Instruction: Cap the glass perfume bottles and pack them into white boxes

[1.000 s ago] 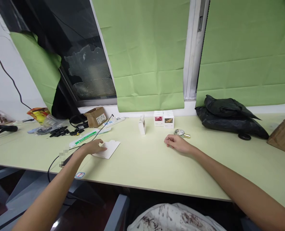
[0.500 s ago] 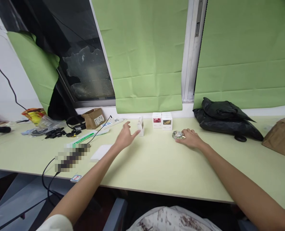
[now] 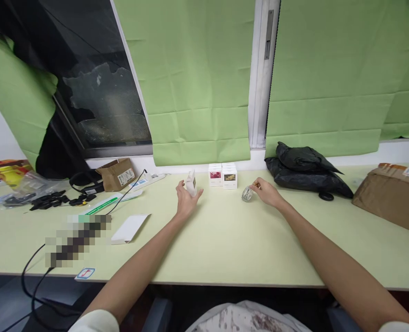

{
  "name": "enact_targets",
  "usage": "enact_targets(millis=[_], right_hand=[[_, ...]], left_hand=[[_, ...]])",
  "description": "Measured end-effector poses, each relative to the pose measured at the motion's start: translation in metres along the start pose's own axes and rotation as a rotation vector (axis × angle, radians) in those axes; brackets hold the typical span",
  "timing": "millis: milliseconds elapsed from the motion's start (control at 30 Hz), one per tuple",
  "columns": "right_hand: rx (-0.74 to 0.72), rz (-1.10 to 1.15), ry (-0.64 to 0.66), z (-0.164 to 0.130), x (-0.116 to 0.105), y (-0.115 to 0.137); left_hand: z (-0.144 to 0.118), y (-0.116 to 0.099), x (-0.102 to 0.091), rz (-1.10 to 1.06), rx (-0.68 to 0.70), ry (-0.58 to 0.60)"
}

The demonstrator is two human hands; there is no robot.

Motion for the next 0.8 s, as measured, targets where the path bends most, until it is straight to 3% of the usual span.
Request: enact_targets(millis=[200,533,600,700,800], right_hand=[[-0.17,0.082,-0.116,-0.005,0.008,0.012],[-0.101,0.106,-0.101,-0.016,0.019,0.007],[-0.134,0.063,-0.185,-0.018,0.013,0.015],[-0.22,0.036,-0.325,-0.023,0.004,0.036],[-0.227,0.113,-0.326,-0.034,0.006,0.062]], left_hand=[[0.006,0.004,0.004,-0.034,-0.044,0.018],[0.017,0.008,0.002,0.042,-0.149,0.064],[0.017,0.003,0.0,-0.048,-0.2,0.052],[0.011,-0.01,0.0,-0.363,-0.376,0.055],[0.0,-0.026,0.004,-0.734,-0.548,0.216]])
Point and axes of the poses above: each hand's wrist, its own z-axis towards the middle knuckle, its own x-axis out of the palm, y = z × x, the point moved 1 cm from there along z, towards the middle knuckle, and after that the axes turned 11 degrees about -y, right-handed, at the moved point
